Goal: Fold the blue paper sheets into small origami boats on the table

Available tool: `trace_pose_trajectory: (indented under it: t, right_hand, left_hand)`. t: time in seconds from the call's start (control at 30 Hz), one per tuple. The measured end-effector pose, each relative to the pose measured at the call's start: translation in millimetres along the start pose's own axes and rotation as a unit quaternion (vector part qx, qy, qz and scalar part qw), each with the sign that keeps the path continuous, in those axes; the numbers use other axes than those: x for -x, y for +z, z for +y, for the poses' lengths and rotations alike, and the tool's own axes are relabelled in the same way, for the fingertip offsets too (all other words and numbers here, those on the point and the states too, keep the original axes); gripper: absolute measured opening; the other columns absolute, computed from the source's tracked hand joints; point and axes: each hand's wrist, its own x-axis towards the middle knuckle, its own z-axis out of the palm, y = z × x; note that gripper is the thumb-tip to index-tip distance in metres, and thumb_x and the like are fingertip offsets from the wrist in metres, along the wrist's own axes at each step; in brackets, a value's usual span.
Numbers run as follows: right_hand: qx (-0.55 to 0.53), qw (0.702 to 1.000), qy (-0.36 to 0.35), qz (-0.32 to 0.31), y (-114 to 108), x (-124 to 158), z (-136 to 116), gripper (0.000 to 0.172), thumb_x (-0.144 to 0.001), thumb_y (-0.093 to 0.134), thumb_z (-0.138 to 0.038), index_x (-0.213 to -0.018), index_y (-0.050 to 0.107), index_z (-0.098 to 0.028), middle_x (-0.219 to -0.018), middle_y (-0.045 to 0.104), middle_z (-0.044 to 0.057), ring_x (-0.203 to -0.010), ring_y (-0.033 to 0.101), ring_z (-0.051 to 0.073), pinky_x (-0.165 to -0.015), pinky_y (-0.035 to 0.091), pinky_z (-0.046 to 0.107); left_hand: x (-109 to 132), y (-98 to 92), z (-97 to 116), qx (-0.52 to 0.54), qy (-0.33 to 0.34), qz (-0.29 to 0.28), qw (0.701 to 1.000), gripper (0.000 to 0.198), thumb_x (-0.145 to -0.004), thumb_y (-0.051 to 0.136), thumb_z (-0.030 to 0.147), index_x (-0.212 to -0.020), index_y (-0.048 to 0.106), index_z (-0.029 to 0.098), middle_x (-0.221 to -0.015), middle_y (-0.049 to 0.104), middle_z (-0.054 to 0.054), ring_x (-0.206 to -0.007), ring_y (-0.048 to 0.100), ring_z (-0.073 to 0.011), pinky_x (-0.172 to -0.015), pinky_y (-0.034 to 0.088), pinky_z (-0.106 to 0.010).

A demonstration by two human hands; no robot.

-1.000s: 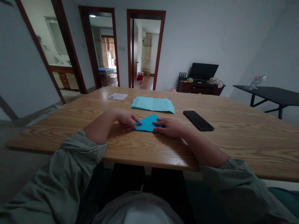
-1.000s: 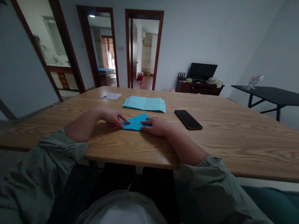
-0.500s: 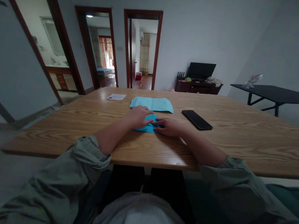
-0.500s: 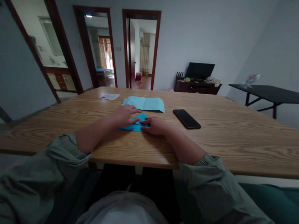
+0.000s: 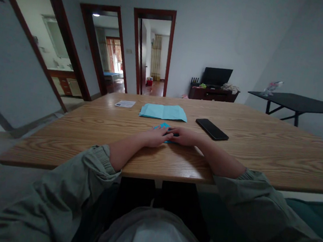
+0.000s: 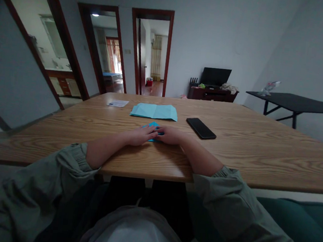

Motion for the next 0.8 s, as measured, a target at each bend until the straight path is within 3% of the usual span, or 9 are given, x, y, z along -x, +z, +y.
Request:
trace_pose_trajectory:
  t: [0.1, 0.23, 0.3, 0.37, 0.43, 0.53, 0.67, 0.8]
  right_hand:
    - [-0.095, 0.986, 0.125, 0.056, -12, 6, 3, 0.037, -0.086, 0.054, -0.047, -0.113, 0.068, -0.024, -0.120, 0.065, 0.004, -0.109, 0.058, 0.024, -0.095, 0.043, 0.033]
    - [-0.306, 0.896, 0.274, 0.172, -26, 12, 6, 0.038, -0.087, 0.053, -0.042, -0.115, 0.061, -0.018, -0.124, 0.060, 0.011, -0.092, 0.062, 0.020, -0.073, 0.050, 0.027]
    - [-0.377, 0.857, 0.307, 0.173, -29, 13, 7, 0.038, -0.085, 0.055, -0.040, -0.117, 0.057, -0.019, -0.126, 0.057, 0.012, -0.084, 0.062, 0.017, -0.062, 0.048, 0.023]
    - [-0.415, 0.839, 0.319, 0.152, -28, 14, 8, 0.042, -0.084, 0.056, -0.041, -0.121, 0.054, -0.021, -0.125, 0.057, 0.011, -0.076, 0.061, 0.015, -0.054, 0.045, 0.022]
    - [-0.427, 0.839, 0.310, 0.132, -26, 14, 10, 0.045, -0.083, 0.057, -0.044, -0.123, 0.051, -0.024, -0.122, 0.058, 0.010, -0.069, 0.058, 0.013, -0.049, 0.042, 0.021]
    - [-0.395, 0.863, 0.291, 0.120, -24, 16, 10, 0.045, -0.081, 0.062, -0.043, -0.121, 0.054, -0.025, -0.111, 0.061, 0.007, -0.063, 0.053, 0.010, -0.045, 0.039, 0.019]
    - [-0.342, 0.898, 0.277, 0.023, -29, 23, 3, 0.047, -0.078, 0.068, -0.034, -0.123, 0.055, -0.030, -0.086, 0.061, 0.002, -0.059, 0.052, 0.008, -0.046, 0.040, 0.017]
    - [-0.319, 0.909, 0.266, -0.037, -37, 32, 3, 0.050, -0.075, 0.072, -0.030, -0.123, 0.057, -0.031, -0.080, 0.059, -0.001, -0.057, 0.053, 0.007, -0.047, 0.041, 0.015]
  left_hand:
    - [6, -1.2, -4, -0.043, -0.004, -0.014, 0.999, 0.076, -0.088, 0.006, 0.067, -0.150, 0.017, 0.024, -0.157, 0.007, -0.009, -0.144, 0.003, -0.0318, -0.111, 0.006, -0.059]
    - [9, 1.9, -7, -0.068, -0.014, -0.007, 0.998, 0.078, -0.084, 0.008, 0.073, -0.150, 0.016, 0.032, -0.157, 0.003, -0.005, -0.143, -0.001, -0.0351, -0.108, 0.005, -0.064]
    - [9, 2.2, -7, -0.072, -0.019, -0.010, 0.997, 0.077, -0.084, 0.009, 0.073, -0.150, 0.015, 0.033, -0.157, 0.002, -0.005, -0.143, -0.001, -0.0352, -0.108, 0.005, -0.064]
    - [10, 1.1, -7, -0.076, -0.024, -0.011, 0.997, 0.075, -0.085, 0.010, 0.072, -0.150, 0.014, 0.034, -0.157, 0.002, -0.004, -0.143, -0.001, -0.0351, -0.108, 0.005, -0.064]
    - [11, -0.8, -6, -0.079, -0.028, -0.012, 0.996, 0.075, -0.085, 0.010, 0.072, -0.149, 0.014, 0.035, -0.158, 0.003, -0.003, -0.143, -0.001, -0.0350, -0.108, 0.005, -0.064]
    - [13, -4.1, -3, -0.079, -0.032, -0.018, 0.996, 0.074, -0.085, 0.011, 0.072, -0.150, 0.014, 0.035, -0.157, 0.003, -0.002, -0.143, 0.000, -0.0351, -0.109, 0.005, -0.064]
    - [14, -5.9, -1, -0.077, -0.031, -0.020, 0.996, 0.075, -0.085, 0.012, 0.073, -0.150, 0.013, 0.035, -0.157, 0.003, -0.003, -0.143, 0.001, -0.0353, -0.109, 0.006, -0.063]
    - [12, -4.4, -4, -0.076, -0.029, -0.020, 0.996, 0.077, -0.084, 0.012, 0.074, -0.150, 0.012, 0.034, -0.157, 0.003, -0.004, -0.143, -0.001, -0.0348, -0.109, 0.006, -0.063]
